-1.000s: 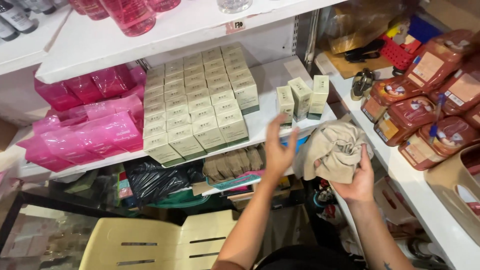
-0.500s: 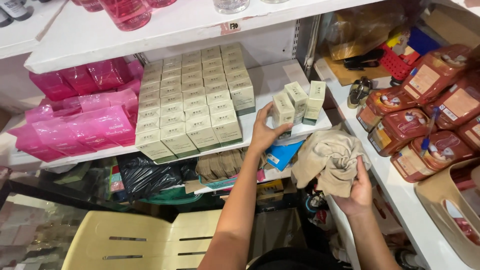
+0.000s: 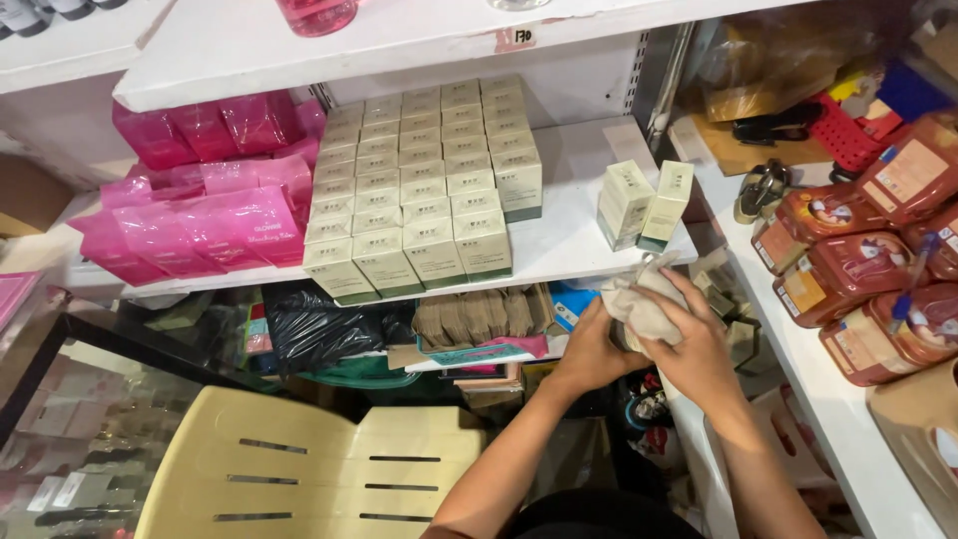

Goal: Wiping down beauty product boxes with a cloth and organizing them neatly on stockroom shelves.

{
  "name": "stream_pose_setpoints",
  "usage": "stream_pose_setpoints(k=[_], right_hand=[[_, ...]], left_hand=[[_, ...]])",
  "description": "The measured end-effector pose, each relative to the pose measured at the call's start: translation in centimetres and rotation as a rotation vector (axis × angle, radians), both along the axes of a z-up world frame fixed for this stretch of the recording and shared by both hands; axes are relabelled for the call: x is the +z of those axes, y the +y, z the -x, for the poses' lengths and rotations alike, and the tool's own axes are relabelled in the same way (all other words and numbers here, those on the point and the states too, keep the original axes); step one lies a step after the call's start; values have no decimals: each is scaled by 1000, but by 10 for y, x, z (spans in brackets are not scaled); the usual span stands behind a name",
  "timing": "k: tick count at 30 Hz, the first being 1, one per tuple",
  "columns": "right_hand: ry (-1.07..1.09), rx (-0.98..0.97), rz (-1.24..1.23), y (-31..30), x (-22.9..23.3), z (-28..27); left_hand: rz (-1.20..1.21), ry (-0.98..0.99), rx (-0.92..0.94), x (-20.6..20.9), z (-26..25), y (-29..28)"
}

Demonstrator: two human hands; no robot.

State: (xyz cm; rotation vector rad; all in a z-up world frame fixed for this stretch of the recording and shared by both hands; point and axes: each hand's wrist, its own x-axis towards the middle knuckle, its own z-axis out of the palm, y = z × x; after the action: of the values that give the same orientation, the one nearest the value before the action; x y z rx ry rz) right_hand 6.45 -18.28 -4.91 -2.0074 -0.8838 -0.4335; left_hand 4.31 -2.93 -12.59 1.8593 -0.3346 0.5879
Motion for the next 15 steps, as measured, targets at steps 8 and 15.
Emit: stream_pose_setpoints(k=[8,15], right_hand=[[-97,-363,4,8,-32,-5],[888,-215,-1080,-31,-20,-41]], left_hand=[[-63,216,171,-1,4,-24],[793,793,-320,-33,-9,-13]])
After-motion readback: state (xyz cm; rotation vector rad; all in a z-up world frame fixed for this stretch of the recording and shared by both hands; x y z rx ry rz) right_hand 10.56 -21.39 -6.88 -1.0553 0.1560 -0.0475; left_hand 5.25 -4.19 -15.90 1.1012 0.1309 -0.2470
